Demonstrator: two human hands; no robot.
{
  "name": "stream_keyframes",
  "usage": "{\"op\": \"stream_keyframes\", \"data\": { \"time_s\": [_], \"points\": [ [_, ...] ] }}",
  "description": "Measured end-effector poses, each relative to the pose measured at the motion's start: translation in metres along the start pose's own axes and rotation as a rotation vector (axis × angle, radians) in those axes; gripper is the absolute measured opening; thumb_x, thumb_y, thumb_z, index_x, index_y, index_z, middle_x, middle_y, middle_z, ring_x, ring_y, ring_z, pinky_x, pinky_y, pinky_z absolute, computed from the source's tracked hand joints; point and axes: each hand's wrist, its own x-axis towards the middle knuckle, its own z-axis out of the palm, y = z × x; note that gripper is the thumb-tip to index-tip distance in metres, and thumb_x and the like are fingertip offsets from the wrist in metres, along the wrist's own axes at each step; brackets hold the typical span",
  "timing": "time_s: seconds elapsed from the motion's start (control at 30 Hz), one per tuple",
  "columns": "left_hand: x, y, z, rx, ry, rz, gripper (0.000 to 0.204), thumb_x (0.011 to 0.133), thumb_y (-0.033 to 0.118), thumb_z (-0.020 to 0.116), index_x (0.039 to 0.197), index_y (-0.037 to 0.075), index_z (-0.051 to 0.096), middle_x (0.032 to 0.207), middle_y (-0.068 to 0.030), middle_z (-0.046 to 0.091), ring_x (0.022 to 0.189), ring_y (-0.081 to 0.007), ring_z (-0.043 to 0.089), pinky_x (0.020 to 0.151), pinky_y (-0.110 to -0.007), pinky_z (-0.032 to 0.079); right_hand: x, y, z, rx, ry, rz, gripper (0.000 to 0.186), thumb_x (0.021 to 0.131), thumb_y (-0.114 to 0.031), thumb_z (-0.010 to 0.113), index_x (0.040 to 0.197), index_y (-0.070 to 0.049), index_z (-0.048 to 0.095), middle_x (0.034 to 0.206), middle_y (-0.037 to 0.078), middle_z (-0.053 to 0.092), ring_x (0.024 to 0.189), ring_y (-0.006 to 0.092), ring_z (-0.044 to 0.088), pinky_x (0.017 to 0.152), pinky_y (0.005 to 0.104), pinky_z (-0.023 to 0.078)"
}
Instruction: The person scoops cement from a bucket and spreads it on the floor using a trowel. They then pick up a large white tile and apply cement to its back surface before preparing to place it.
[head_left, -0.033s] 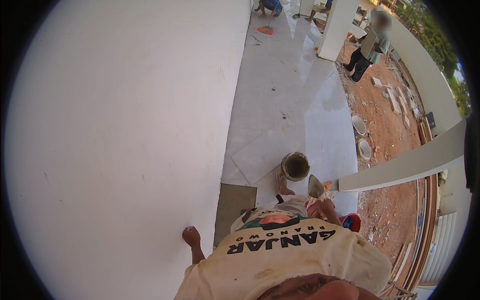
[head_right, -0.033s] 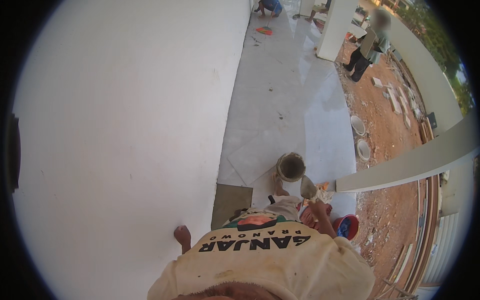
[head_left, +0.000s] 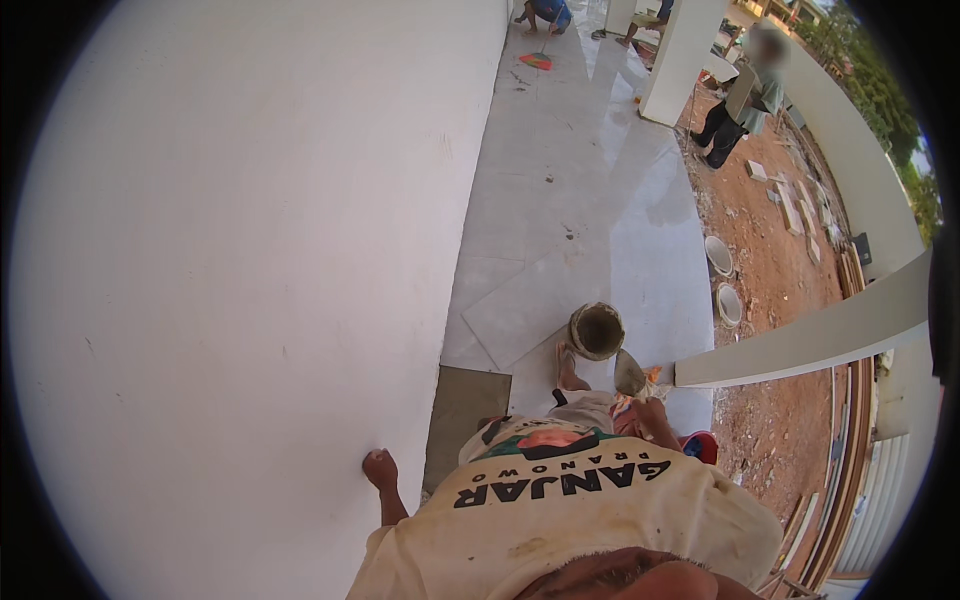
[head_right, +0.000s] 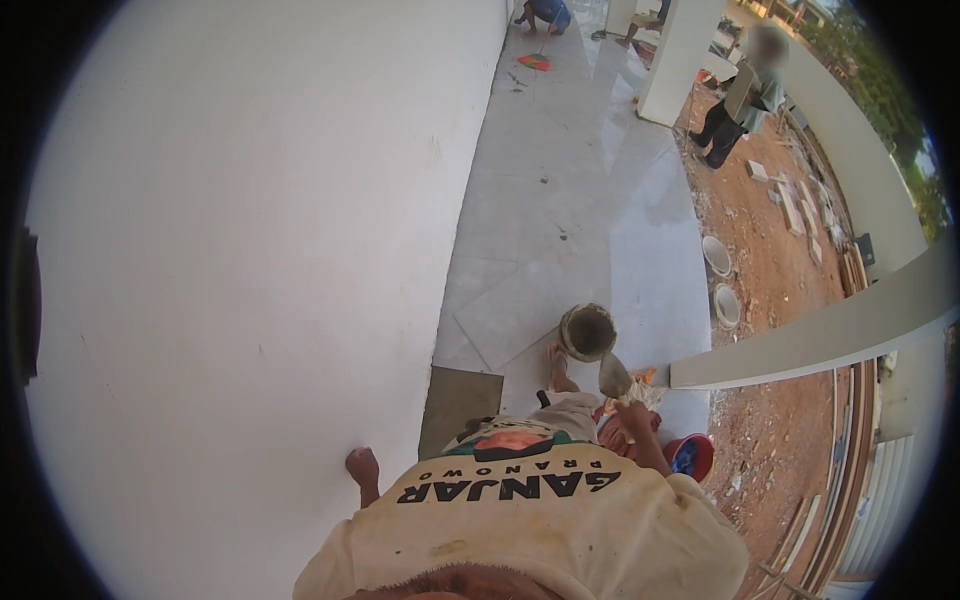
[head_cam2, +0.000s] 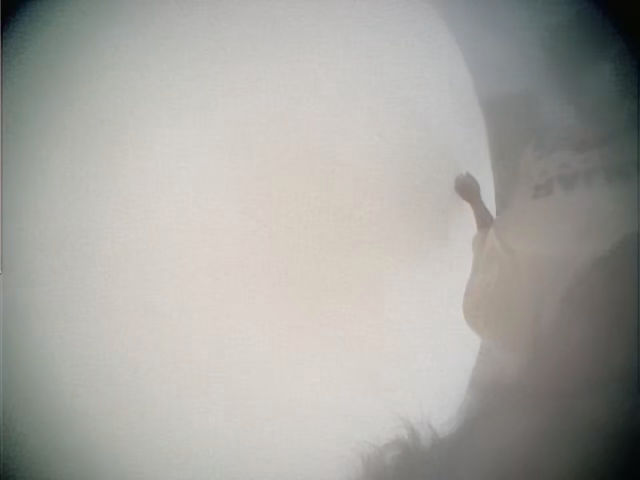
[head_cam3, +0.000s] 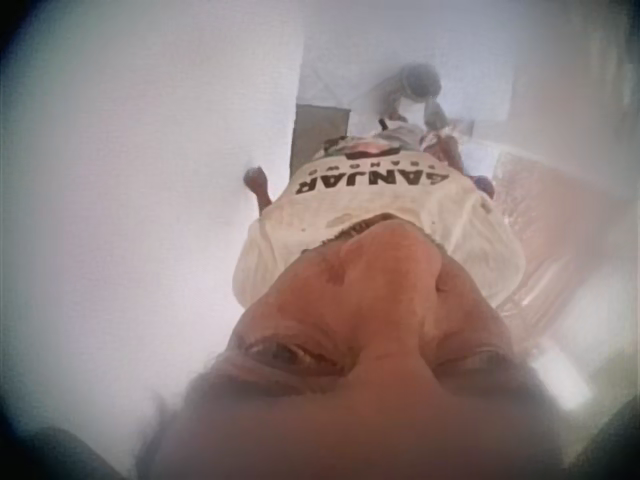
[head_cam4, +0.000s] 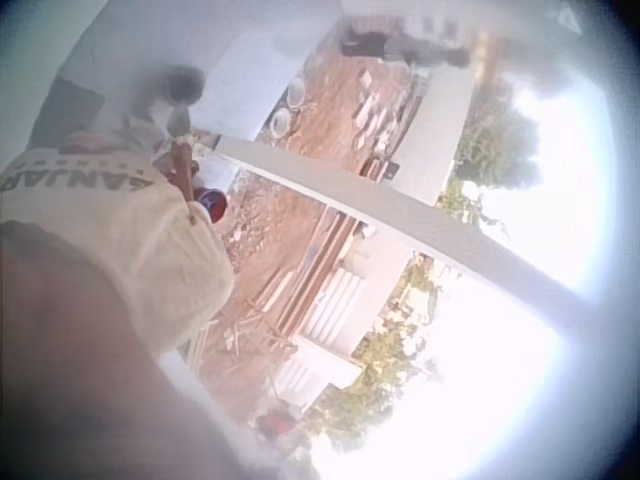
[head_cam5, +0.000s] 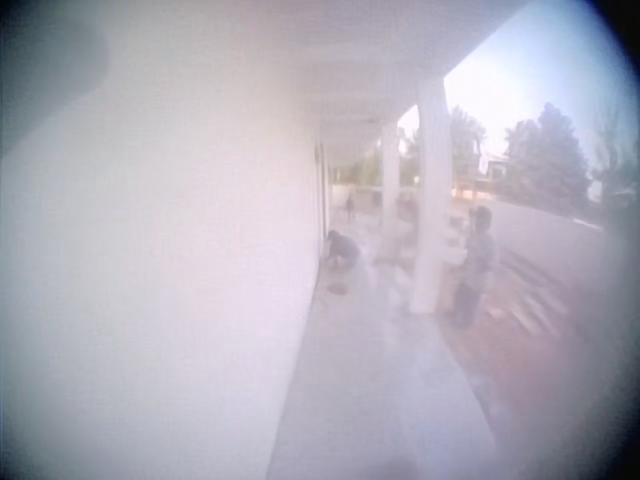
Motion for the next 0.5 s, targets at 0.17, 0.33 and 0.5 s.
{"op": "stream_keyframes", "data": {
  "time_s": [0.17,0.33,0.5],
  "points": [
    [-0.018,0.015,0.067,-0.025,-0.165,-0.004,0.036,0.084,0.032,0.064,0.073,-0.002,0.069,0.083,-0.0231,0.069,0.084,-0.0407,0.066,0.078,-0.051,0.050,0.087,0.035,-0.024,0.037,0.034,-0.143,0.051,0.088,-0.043,0.063,0.105,0.006,0.067,0.092,0.027,0.070,0.089,0.0420,0.068,0.081,0.0496,0.051],
    [-0.080,0.073,0.119,-0.084,-0.314,-0.258,0.037,0.088,0.036,0.061,0.077,0.001,0.066,0.086,-0.0213,0.068,0.082,-0.0427,0.063,0.077,-0.051,0.051,0.145,-0.010,-0.097,0.110,-0.091,-0.039,0.052,0.086,-0.044,0.066,0.096,0.007,0.069,0.084,0.024,0.071,0.087,0.0393,0.070,0.076,0.0470,0.053],
    [-0.181,0.112,0.168,0.125,-0.419,-0.065,0.037,0.088,0.037,0.062,0.090,0.001,0.070,0.099,-0.0247,0.069,0.093,-0.0439,0.066,0.081,-0.050,0.052,0.193,-0.002,-0.151,0.254,-0.233,-0.030,0.043,0.088,-0.038,0.067,0.089,0.005,0.065,0.068,0.012,0.064,0.057,0.0217,0.063,0.057,0.0378,0.052]
  ]
}}
